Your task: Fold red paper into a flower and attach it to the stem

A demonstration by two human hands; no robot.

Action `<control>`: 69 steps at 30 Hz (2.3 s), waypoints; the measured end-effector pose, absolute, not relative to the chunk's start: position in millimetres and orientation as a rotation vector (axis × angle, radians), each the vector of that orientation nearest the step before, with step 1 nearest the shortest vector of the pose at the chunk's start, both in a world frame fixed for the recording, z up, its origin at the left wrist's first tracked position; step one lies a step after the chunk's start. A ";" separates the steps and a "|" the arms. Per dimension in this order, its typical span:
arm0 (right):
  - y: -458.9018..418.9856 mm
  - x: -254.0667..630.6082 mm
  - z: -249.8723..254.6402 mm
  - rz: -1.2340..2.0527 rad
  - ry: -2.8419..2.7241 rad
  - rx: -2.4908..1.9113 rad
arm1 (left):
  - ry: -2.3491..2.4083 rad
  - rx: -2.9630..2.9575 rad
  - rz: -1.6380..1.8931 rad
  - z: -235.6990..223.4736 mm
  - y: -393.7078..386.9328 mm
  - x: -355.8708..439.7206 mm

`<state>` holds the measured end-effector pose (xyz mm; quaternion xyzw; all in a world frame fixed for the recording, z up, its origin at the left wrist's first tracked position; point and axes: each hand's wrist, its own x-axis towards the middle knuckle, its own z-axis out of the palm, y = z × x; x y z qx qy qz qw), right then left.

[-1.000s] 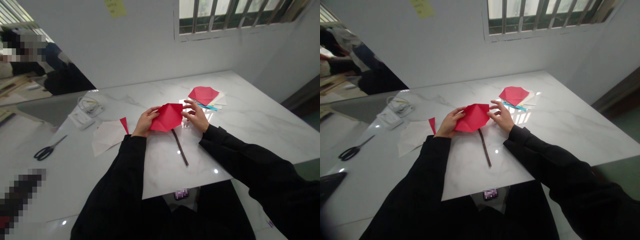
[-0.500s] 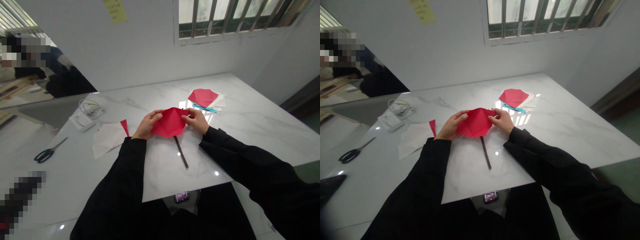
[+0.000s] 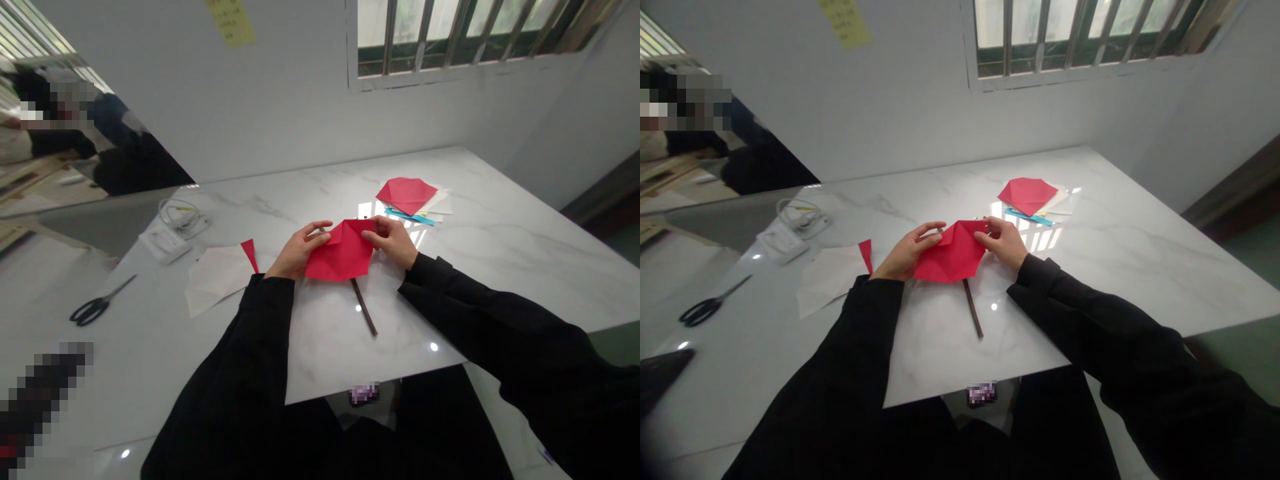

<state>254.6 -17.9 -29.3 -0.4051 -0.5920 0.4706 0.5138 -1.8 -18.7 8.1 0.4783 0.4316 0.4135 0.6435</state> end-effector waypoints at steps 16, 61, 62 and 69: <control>-25.3 262.1 -23.2 1.127 -1.643 -0.879 | 1.037 0.940 1.109 7.0 -11.6 -8.3; -14.4 254.4 -38.6 1.462 -1.503 -0.694 | 0.906 1.266 0.894 6.8 -21.5 7.5; -14.7 254.6 -38.1 1.468 -1.503 -0.697 | 0.910 1.284 0.870 6.1 -21.6 7.6; -19.2 254.3 -31.6 1.473 -1.494 -0.731 | 0.892 1.345 0.804 4.9 -22.3 9.7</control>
